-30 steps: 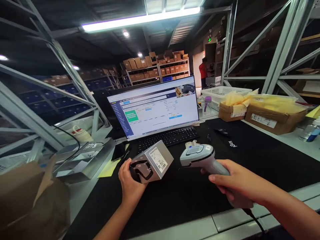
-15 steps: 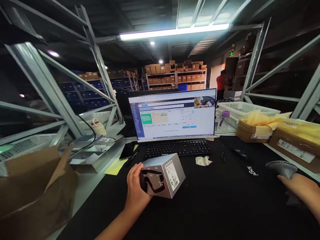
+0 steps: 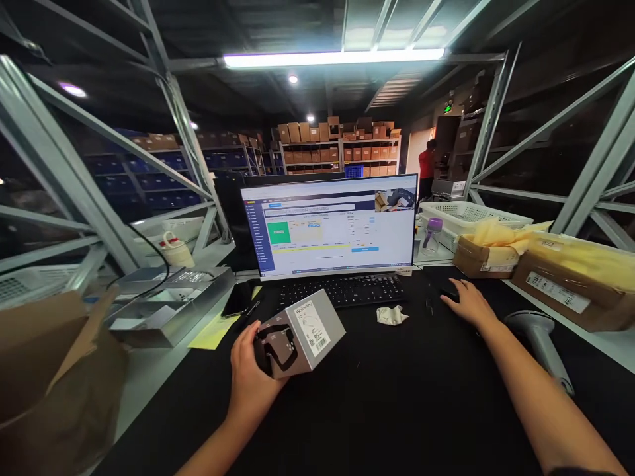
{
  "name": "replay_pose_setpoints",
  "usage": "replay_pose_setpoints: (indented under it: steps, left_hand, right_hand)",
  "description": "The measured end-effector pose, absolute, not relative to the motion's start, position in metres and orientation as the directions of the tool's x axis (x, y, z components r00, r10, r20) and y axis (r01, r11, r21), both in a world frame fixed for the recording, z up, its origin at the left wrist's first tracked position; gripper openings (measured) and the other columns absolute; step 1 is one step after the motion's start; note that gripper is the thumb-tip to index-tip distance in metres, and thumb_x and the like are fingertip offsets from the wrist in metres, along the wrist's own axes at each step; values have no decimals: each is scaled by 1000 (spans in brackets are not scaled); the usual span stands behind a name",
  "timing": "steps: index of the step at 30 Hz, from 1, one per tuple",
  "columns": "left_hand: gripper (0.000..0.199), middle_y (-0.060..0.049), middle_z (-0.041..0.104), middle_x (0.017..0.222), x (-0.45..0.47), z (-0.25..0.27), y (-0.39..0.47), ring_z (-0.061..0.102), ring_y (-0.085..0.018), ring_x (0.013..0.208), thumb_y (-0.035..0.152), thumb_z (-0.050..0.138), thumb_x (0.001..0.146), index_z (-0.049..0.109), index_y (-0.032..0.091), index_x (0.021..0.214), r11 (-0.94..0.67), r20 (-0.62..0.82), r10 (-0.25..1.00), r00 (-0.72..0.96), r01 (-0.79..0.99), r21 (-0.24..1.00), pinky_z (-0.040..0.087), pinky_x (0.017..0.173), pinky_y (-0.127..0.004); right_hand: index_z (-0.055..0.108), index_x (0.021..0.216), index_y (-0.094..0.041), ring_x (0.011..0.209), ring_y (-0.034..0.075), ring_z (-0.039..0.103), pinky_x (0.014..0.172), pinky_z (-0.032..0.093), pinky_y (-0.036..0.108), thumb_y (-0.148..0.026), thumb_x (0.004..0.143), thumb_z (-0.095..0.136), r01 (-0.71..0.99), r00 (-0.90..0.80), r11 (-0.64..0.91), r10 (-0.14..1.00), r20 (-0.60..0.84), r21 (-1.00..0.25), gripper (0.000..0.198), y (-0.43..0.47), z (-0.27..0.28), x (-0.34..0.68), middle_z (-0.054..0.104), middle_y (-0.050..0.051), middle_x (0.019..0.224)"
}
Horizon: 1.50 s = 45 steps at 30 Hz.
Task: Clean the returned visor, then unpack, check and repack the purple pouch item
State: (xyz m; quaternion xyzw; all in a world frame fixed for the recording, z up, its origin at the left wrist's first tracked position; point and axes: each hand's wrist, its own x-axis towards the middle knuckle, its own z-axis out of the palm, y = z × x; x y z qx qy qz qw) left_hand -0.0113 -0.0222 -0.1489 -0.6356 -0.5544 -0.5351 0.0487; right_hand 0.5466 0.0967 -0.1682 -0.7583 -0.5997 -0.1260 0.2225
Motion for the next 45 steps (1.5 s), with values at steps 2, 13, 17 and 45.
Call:
replay_pose_setpoints:
  steps: [2, 13, 17, 45]
  left_hand:
    - [97, -17, 48, 142, -16, -151, -19, 45, -40, 133, 38, 84, 58, 40, 20, 144, -365, 721, 660, -211, 749, 553, 38, 113, -60]
    - [97, -14, 52, 135, -27, -150, -8, 50, -39, 127, 41, 85, 56, 41, 20, 140, -217, 561, 729, -391, 646, 732, 42, 109, -61]
    - [101, -15, 52, 134, -30, -148, -4, 49, -39, 129, 46, 85, 55, 40, 18, 141, -144, 467, 747, -473, 571, 808, 40, 111, -60]
    - [99, -13, 54, 127, -27, -141, -6, 52, -39, 122, 44, 86, 56, 41, 18, 141, -195, 568, 742, -355, 697, 690, 44, 107, -60]
  right_hand:
    - [59, 131, -13, 123, 34, 58, 103, 49, 42, -49, 84, 55, 958, 269, -186, 849, 455, -220, 59, 104, -181, 552, 61, 19, 128]
    - [60, 130, -12, 117, 36, 59, 103, 46, 45, -35, 82, 53, 946, 295, -181, 826, 481, -268, 53, 107, -203, 565, 61, 20, 120]
    - [61, 132, -20, 112, 36, 60, 94, 50, 47, -42, 89, 49, 940, 334, -255, 823, 460, -225, 49, 100, -200, 564, 58, 16, 129]
    - [48, 143, -6, 133, 40, 44, 105, 38, 51, -37, 88, 53, 944, 323, -305, 798, 509, -121, 63, 77, -167, 522, 46, 26, 143]
